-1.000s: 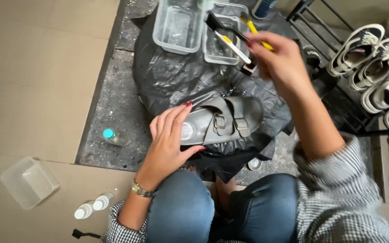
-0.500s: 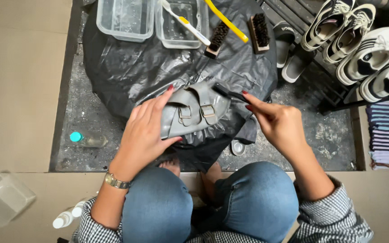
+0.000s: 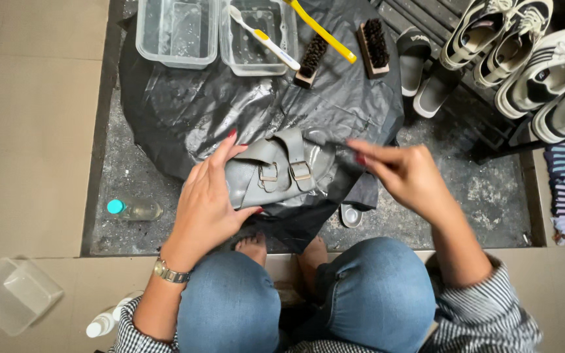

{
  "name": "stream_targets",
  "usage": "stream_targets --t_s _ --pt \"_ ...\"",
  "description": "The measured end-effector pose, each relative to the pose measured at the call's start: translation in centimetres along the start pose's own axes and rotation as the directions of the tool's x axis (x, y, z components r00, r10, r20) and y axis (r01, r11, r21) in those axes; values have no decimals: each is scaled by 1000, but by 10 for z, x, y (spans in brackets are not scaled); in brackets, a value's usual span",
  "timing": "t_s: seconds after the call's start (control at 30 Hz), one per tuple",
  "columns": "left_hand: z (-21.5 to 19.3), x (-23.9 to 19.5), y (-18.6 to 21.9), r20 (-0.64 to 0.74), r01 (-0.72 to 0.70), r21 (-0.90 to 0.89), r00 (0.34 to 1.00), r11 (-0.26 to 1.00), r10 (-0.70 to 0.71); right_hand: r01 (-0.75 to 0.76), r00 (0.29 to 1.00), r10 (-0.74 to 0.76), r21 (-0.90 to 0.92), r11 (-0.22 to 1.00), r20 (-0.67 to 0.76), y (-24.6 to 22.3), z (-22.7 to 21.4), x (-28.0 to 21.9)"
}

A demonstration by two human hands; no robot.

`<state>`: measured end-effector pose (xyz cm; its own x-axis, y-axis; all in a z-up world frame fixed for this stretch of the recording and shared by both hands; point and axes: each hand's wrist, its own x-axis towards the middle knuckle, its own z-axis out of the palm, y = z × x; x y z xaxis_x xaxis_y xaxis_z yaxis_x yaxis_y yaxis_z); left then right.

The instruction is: The person scrubs a gray sandal with a brush, dipping it into a container of water, and wipes it with a cloth. The sandal is rotated to clean different areas, including the straps and sole.

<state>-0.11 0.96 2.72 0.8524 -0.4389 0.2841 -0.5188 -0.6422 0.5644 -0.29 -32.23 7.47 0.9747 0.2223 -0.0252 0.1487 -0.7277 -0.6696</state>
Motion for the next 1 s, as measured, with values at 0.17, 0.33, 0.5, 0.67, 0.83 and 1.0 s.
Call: stream_targets --t_s 0.17,0.33,0.5,0.67,0.83,1.0 --pt "1 -1 0 -11 7 -21 1000 1000 -7 -39 929 11 69 997 369 11 -13 -16" --pt "3 0 -4 -5 3 -19 1000 1000 -3 -126 908 98 42 991 407 30 -5 -14" --pt "3 -1 -2 -7 -5 5 1000 1000 5 -191 979 145 397 898 144 23 -42 -30" --pt "4 0 -2 -18 -9 16 1000 1000 10 -218 975 221 144 965 -3 -4 -17 -27" --pt "3 1 -1 -7 -10 -1 1000 1000 10 -220 960 200 82 972 197 2 -26 -14" --pt "3 -2 2 -26 -2 15 1000 1000 3 -117 992 114 61 991 50 -2 -16 -8"
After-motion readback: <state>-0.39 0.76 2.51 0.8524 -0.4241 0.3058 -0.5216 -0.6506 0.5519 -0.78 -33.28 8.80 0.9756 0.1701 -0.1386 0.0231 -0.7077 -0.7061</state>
